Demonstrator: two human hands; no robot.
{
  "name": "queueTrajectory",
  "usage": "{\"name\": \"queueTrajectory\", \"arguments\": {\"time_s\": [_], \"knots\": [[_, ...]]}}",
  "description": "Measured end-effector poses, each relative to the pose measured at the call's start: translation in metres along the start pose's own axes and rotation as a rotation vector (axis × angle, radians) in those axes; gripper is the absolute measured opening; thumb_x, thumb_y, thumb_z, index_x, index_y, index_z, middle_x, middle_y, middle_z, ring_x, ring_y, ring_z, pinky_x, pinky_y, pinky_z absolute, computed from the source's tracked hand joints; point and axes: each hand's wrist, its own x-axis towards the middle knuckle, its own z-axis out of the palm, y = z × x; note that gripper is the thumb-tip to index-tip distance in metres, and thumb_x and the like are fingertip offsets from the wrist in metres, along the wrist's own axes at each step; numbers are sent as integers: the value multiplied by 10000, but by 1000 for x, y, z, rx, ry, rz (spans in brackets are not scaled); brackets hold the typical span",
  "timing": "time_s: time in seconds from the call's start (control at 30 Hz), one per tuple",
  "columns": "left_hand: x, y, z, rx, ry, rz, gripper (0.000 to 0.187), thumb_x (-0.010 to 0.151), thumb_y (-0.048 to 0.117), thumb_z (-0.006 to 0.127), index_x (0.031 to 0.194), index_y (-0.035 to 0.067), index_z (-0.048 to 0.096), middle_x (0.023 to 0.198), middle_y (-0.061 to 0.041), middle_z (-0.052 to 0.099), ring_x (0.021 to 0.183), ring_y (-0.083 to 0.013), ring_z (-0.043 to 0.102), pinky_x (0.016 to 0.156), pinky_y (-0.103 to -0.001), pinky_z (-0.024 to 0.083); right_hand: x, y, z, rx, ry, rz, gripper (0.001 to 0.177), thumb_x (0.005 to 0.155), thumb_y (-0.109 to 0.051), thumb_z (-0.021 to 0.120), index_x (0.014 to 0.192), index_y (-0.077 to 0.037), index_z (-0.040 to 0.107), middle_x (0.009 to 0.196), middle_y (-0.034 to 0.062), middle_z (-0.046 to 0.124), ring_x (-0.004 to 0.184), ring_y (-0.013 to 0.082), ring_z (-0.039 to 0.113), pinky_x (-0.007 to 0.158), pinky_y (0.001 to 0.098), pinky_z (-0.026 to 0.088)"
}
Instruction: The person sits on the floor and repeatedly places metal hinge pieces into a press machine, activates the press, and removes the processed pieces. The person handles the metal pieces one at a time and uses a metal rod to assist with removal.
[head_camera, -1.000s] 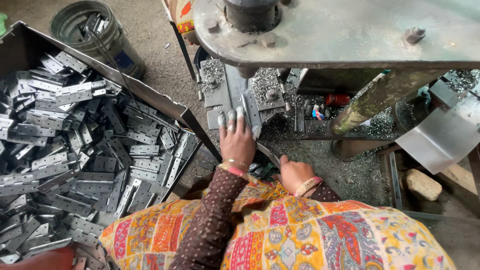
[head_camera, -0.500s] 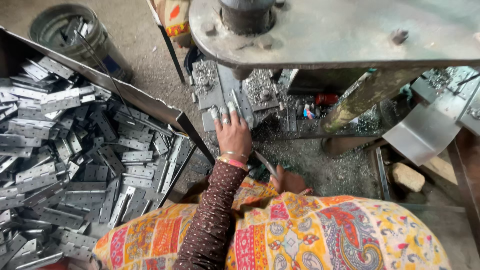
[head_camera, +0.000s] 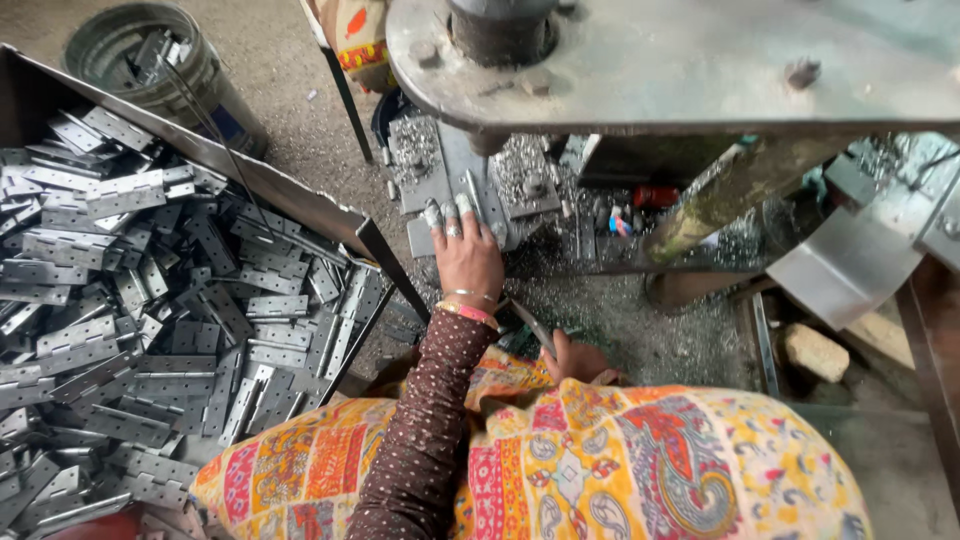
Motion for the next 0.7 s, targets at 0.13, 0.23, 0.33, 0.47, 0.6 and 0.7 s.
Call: {"name": "queueTrajectory", "arguments": {"time_s": [0.13, 0.23, 0.33, 0.47, 0.6, 0.7], "knots": [[1, -2, 2, -38, 51, -5, 300, 958, 164, 519, 1156, 51, 712, 1382, -159, 573, 1306, -359, 526, 1128, -559, 333, 5, -11, -23, -18, -41, 87, 427, 887, -425, 649, 1107, -79, 529, 676, 196, 686, 626, 427, 688, 553, 564, 518], [10, -4, 6, 8, 41, 5, 332, 914, 173, 524, 1164, 55, 709, 1413, -164, 550, 1321, -347, 508, 1125, -546, 333, 9, -14, -53, -104, -97, 27, 432, 901, -485, 643, 1040, -89, 541, 702, 186, 694, 649, 403, 697, 581, 540, 532], [21, -3, 10, 13, 33, -5, 360, 936, 172, 515, 1219, 51, 700, 1425, -170, 543, 1335, -343, 494, 1130, -534, 336, 8, -13, -57, -108, -150, 24, 440, 924, -498, 623, 1054, -87, 537, 718, 176, 700, 640, 383, 704, 571, 509, 550], [33, -6, 4, -2, 4, 1, 335, 942, 219, 515, 1187, 86, 701, 1421, -167, 533, 1334, -342, 485, 1148, -551, 303, 1, -12, -28, -39, -28, 71, 451, 919, -493, 634, 1052, -72, 545, 698, 171, 687, 624, 379, 696, 556, 504, 547], [16, -11, -1, -40, -162, -28, 309, 1040, 181, 508, 1264, 58, 683, 1443, -128, 553, 1367, -312, 512, 1196, -538, 299, -12, -9, -9, 1, -14, 52, 462, 915, -489, 645, 1049, -56, 552, 679, 166, 673, 607, 374, 688, 540, 498, 545], [34, -10, -8, 62, 1, 16, 315, 975, 201, 534, 1218, 75, 688, 1442, -135, 533, 1341, -324, 512, 1158, -542, 282, 14, 0, -38, -25, -149, -4, 471, 912, -485, 654, 1048, -45, 558, 665, 161, 663, 595, 370, 682, 529, 494, 543]]}}
